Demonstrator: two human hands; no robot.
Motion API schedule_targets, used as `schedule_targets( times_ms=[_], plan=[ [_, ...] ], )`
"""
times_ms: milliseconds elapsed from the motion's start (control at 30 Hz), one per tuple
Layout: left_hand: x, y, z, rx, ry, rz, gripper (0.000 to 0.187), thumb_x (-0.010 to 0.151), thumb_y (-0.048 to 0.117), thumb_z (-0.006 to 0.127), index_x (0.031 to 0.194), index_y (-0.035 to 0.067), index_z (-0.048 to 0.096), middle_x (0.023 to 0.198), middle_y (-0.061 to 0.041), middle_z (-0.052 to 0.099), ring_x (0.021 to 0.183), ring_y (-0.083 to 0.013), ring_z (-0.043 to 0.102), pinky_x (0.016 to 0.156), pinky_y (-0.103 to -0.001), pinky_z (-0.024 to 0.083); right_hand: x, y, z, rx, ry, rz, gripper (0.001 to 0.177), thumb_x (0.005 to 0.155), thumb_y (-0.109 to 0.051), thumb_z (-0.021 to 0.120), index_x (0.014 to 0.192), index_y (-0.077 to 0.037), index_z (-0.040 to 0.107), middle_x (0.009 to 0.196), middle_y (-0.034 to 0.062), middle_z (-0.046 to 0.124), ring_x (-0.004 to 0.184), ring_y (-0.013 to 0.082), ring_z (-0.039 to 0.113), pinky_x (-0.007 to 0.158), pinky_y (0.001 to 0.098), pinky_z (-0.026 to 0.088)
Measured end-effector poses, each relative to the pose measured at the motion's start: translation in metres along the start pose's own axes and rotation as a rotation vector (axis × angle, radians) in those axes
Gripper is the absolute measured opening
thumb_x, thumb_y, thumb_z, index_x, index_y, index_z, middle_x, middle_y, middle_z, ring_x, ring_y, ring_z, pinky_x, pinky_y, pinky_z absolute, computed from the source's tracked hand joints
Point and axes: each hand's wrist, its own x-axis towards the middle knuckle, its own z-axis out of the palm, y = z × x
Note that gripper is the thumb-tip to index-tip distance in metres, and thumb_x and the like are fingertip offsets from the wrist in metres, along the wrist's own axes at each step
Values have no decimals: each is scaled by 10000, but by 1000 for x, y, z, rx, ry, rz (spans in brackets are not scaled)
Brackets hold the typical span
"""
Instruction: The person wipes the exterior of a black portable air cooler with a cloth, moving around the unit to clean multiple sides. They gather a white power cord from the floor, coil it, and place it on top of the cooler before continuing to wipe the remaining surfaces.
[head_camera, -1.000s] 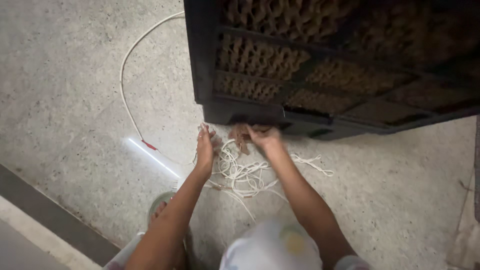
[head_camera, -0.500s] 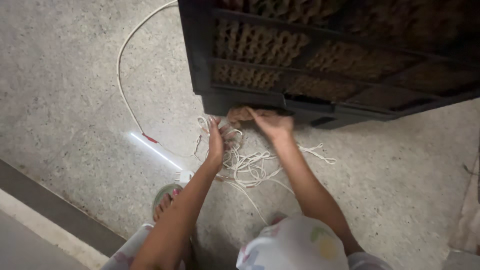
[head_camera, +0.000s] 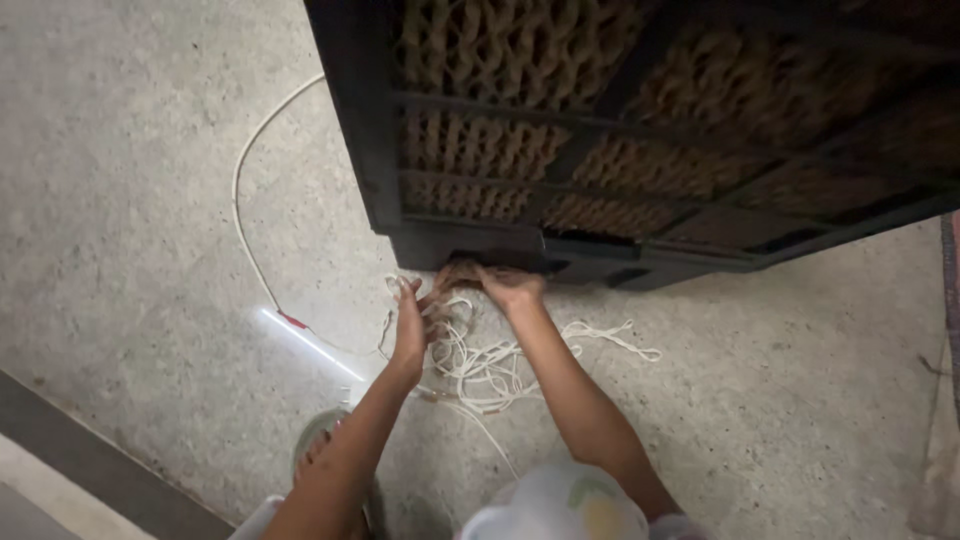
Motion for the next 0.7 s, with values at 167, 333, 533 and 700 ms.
schedule_targets(
  times_ms=[167,333,533,700],
  plan=[
    [28,-20,-18,107,120,206,750,1002,641,308,1539,123,380,1383,-93,608,1120,-206,625,868,-350,493,-85,-28,48,95,-139,44,970,990,-691,213,1604,57,149,1698,260,127,1551,412,132,1227,570,103],
    [34,-24,-29,55,158,240,640,1071,543,353,1475,59,462,1316,-143,643,1010,-220,646,768,-305,503,-154,-47,87,107,-49,-110,1105,917,-826,90,1624,22,28,1709,251,21,1569,415,5,1225,589,30],
    [20,-19,-12,17,107,219,659,1026,557,364,1502,106,432,1281,-116,658,979,-203,658,738,-297,509,-104,-52,64,-78,-141,-142,952,924,-691,260,1628,-56,174,1707,186,98,1555,434,43,1211,650,13],
    [8,-3,-1,-26,59,175,697,1026,602,333,1514,111,415,1301,-114,657,1007,-203,641,803,-305,510,-60,-46,50,32,-208,-132,891,880,-667,369,1561,-93,405,1663,106,346,1501,370,308,1235,601,151]
  ],
)
